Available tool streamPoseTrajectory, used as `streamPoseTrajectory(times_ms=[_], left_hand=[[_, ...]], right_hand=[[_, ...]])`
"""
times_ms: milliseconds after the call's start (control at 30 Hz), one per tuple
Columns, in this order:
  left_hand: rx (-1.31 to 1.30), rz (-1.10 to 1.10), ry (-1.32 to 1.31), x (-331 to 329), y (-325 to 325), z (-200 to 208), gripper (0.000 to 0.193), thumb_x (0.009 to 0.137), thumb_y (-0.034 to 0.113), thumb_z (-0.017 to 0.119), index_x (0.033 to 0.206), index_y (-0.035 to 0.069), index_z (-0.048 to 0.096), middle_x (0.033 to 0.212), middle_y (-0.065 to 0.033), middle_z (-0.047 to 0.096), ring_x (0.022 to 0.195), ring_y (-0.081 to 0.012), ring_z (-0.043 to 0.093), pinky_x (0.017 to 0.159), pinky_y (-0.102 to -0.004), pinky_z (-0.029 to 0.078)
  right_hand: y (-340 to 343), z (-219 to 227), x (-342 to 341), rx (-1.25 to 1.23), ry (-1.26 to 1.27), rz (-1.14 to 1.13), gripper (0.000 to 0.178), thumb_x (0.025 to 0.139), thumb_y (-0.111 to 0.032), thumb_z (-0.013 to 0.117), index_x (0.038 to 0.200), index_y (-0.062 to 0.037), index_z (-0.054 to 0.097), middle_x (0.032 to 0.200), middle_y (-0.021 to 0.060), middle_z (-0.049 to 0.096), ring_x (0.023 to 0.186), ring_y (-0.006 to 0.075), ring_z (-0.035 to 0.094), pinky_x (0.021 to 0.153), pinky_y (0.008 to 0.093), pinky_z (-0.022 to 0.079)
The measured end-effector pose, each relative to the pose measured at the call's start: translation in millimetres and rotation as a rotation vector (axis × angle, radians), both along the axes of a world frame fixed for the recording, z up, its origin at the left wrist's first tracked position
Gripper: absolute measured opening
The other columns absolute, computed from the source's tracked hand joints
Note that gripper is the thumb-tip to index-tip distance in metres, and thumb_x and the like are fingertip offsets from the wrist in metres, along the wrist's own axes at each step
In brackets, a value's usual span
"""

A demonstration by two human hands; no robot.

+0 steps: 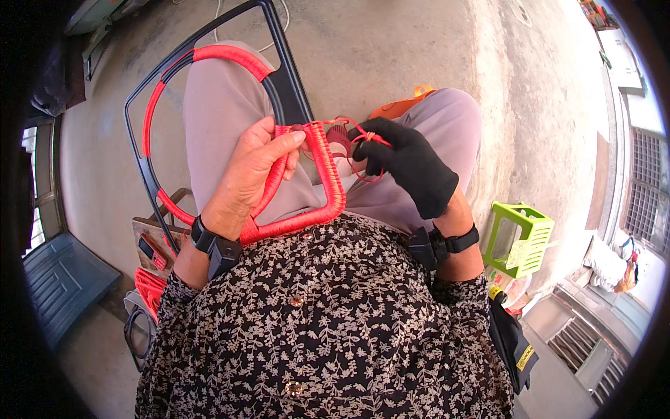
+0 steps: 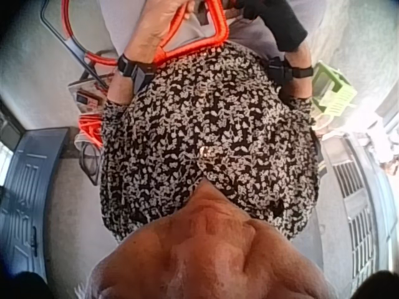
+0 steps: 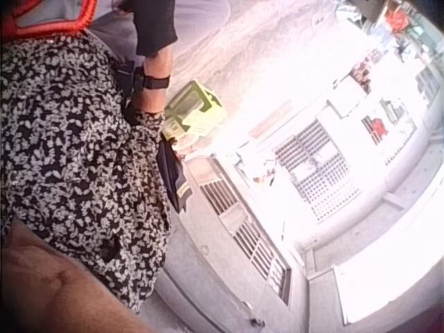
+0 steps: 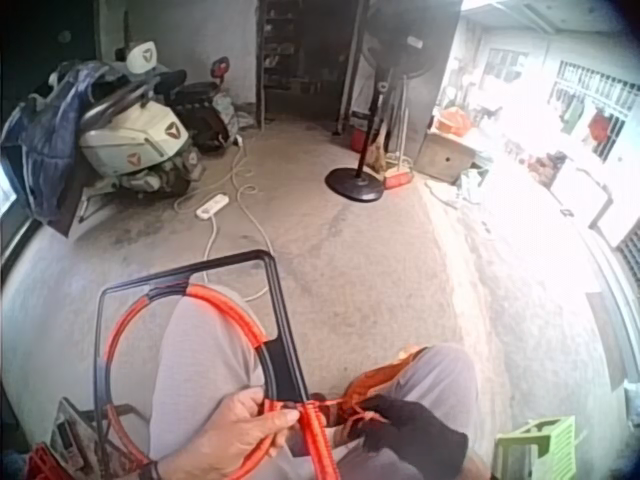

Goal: Wrap and tie red plastic cord onto a black frame as part of furniture assembly.

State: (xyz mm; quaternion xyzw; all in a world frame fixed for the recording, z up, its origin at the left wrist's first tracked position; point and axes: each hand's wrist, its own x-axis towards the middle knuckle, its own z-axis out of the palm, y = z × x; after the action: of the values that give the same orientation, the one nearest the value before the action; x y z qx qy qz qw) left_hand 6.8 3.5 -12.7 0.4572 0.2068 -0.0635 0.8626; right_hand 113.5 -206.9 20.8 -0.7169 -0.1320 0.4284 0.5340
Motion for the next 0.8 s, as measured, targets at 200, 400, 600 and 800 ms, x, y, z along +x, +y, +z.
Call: streamPoseTrajectory(times_ms=[200,400,600,800], left_hand=[[0.009,0.013,-0.005,1.2,-0.7,0.2,0.016,0.086,0.011,0.063,0.092,0.002,0.051,0.079,-0.0089,0.063,0.055,-0.0073,0.052,0.048,-0.0201,0.042],[0.012,0.014,-0.002,1.1,0.0,0.2,0.016,0.086,0.01,0.063,0.091,0.002,0.05,0.079,-0.0096,0.063,0.055,-0.0081,0.052,0.049,-0.0204,0.042],[0.016,0.009,0.003,1.0,0.8,-0.3,0.016,0.086,0.009,0.063,0.091,0.001,0.05,0.078,-0.01,0.063,0.055,-0.0084,0.052,0.049,-0.0207,0.042],[0.005,-0.002,0.006,0.3,1.7,-0.3,0.014,0.086,0.009,0.063,0.09,0.001,0.052,0.078,-0.0095,0.063,0.057,-0.0088,0.052,0.051,-0.0205,0.042]], right_hand=[[6.5,-8.3,-8.5,-0.049,-0.028,0.129,0.026,0.088,-0.014,0.059,0.109,0.0004,0.058,0.081,0.0037,0.063,0.069,0.0092,0.059,0.064,0.0242,0.048],[9.9,-14.8,-9.5,-0.047,0.002,0.166,0.024,0.089,-0.013,0.058,0.109,-0.0002,0.058,0.082,0.004,0.064,0.068,0.0089,0.059,0.063,0.0235,0.048],[11.3,-14.8,-8.9,-0.05,0.005,0.224,0.023,0.089,-0.013,0.057,0.109,-0.0014,0.058,0.082,0.0032,0.063,0.069,0.0076,0.058,0.062,0.0229,0.047],[12.3,-23.0,-13.0,-0.049,-0.023,0.227,0.023,0.09,-0.013,0.056,0.109,-0.0013,0.059,0.082,0.0025,0.062,0.072,0.0075,0.057,0.064,0.0239,0.047]])
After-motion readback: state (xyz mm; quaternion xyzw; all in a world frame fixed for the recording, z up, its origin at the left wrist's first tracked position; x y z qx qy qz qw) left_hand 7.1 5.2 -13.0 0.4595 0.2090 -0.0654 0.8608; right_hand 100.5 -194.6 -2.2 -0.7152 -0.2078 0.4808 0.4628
